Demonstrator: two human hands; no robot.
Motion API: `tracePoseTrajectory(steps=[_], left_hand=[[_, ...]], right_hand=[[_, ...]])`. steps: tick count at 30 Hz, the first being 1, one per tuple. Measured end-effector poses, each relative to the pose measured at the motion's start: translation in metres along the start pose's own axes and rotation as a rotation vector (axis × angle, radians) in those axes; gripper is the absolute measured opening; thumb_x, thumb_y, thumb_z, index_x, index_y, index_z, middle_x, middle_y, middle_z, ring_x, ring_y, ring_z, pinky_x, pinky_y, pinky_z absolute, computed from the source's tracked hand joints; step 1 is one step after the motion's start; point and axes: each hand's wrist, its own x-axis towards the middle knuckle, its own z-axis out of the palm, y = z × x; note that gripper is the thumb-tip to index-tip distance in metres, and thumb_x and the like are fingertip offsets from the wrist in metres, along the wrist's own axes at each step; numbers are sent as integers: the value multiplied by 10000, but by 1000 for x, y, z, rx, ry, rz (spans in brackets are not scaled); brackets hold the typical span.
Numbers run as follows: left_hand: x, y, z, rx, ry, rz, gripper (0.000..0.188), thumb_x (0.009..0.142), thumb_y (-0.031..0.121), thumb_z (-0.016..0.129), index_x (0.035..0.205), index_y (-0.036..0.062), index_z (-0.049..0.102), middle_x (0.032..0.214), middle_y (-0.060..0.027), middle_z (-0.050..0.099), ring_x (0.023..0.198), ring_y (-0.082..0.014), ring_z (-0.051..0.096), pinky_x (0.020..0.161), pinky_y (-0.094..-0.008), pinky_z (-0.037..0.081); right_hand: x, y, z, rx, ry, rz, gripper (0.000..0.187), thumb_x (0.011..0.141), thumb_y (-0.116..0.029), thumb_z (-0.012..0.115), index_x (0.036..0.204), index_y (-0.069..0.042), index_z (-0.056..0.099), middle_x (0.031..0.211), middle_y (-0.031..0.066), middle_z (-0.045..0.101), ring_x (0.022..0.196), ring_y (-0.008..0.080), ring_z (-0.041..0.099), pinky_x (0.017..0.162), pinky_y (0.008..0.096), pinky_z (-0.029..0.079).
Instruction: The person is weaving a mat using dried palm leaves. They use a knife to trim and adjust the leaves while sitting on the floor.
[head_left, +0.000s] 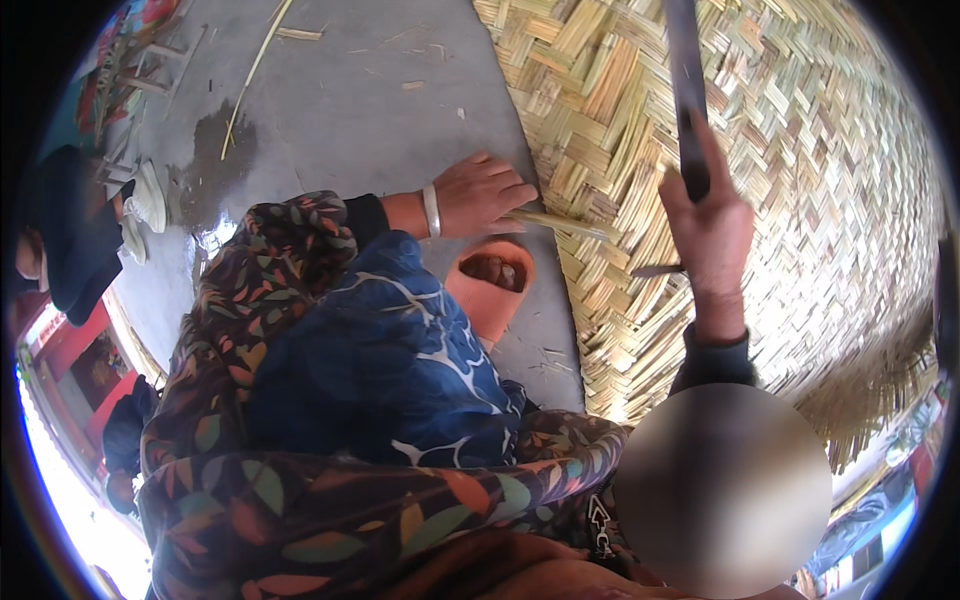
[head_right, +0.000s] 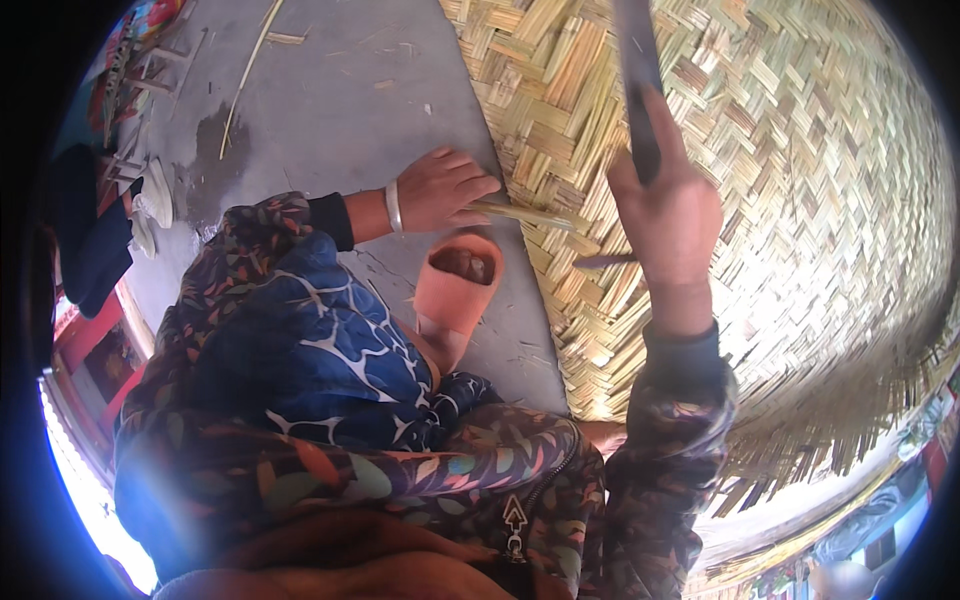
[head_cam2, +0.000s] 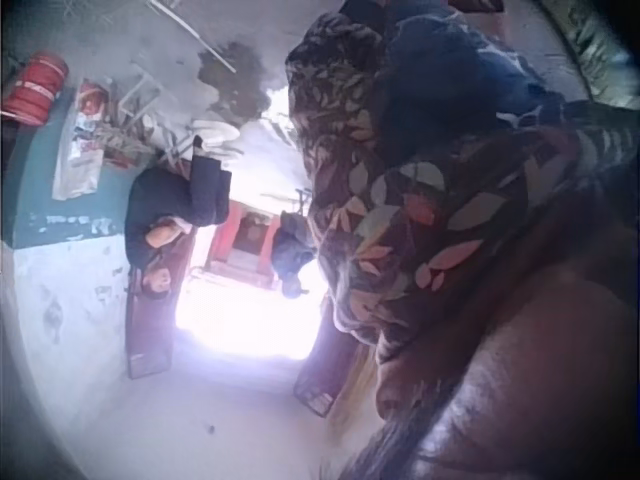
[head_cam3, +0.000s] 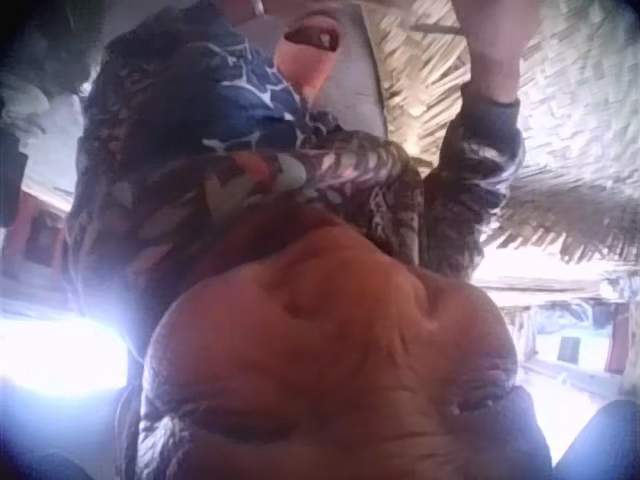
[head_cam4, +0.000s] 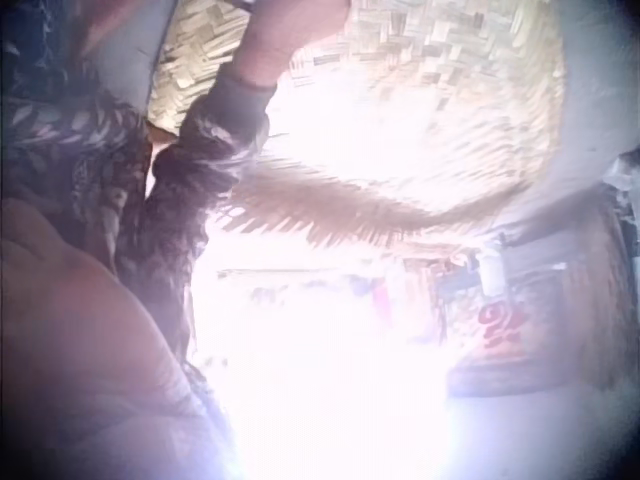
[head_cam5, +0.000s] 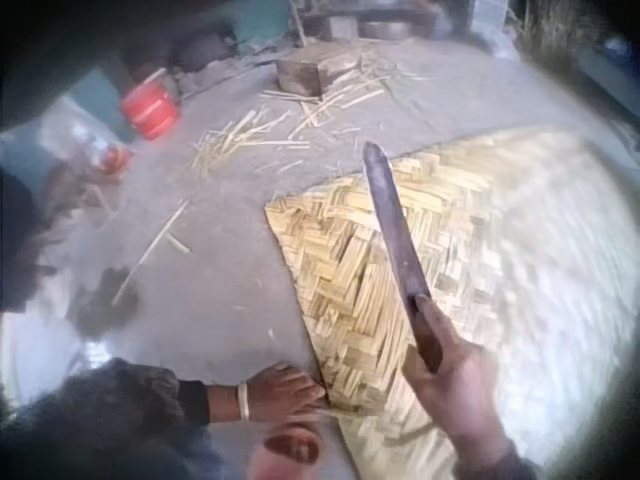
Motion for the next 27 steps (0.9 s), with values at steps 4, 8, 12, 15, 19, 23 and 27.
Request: tracePoseTrajectory(steps=[4, 8, 12, 15, 19, 23, 27], left_hand=[[-1, 6, 8, -58, -33, -38, 303, 752, 250, 693, 998, 95, 607, 867, -26, 585, 868, -219, 553, 750, -349, 433], [2, 9, 0, -223, -129, -203, 230, 792, 211, 663, 962, 77, 584, 840, -72, 598, 807, -286, 567, 712, -374, 462], [25, 15, -19, -476, -64, -467, 174, 871, 210, 609, 921, 54, 549, 756, -81, 606, 675, -264, 601, 624, -345, 482], [36, 6, -44, -654, 99, -633, 238, 917, 249, 579, 1003, 29, 550, 686, -14, 571, 601, -91, 559, 537, -275, 461], [53, -17, -35, -586, 269, -595, 296, 926, 287, 579, 1031, 10, 573, 651, 29, 510, 582, -39, 468, 534, -245, 429], [61, -10, -36, -460, 205, -552, 360, 941, 336, 558, 910, -18, 614, 619, 32, 402, 598, -55, 352, 530, -255, 356], [70, 14, -20, -532, 224, -524, 450, 942, 417, 501, 777, 1, 556, 625, -152, 520, 555, -279, 520, 549, -387, 420]], right_hand=[[-85, 64, 6, -102, -113, 384, 567, 791, -252, 628, 1336, -205, 479, 662, 143, 654, 569, 303, 650, 540, 394, 523], [-126, 85, 8, -197, -52, 399, 550, 804, -279, 628, 1332, -218, 483, 707, 136, 672, 595, 301, 660, 572, 401, 535], [-118, 82, 20, -313, -100, 410, 540, 824, -337, 609, 1339, -244, 475, 727, 125, 678, 602, 292, 662, 565, 397, 533], [-108, 76, 29, -342, -162, 379, 539, 841, -387, 575, 1353, -270, 455, 732, 123, 673, 603, 292, 662, 538, 394, 525], [-114, 90, 36, -344, -151, 358, 552, 848, -404, 559, 1369, -274, 431, 708, 125, 667, 594, 300, 658, 530, 411, 521], [-108, 84, 28, -378, -257, 373, 539, 883, -417, 529, 1381, -247, 415, 813, 149, 640, 663, 316, 656, 579, 436, 519], [-104, 67, 15, -594, -53, 82, 501, 832, -399, 631, 1261, -164, 520, 1077, 141, 555, 1020, 308, 549, 820, 427, 469]])
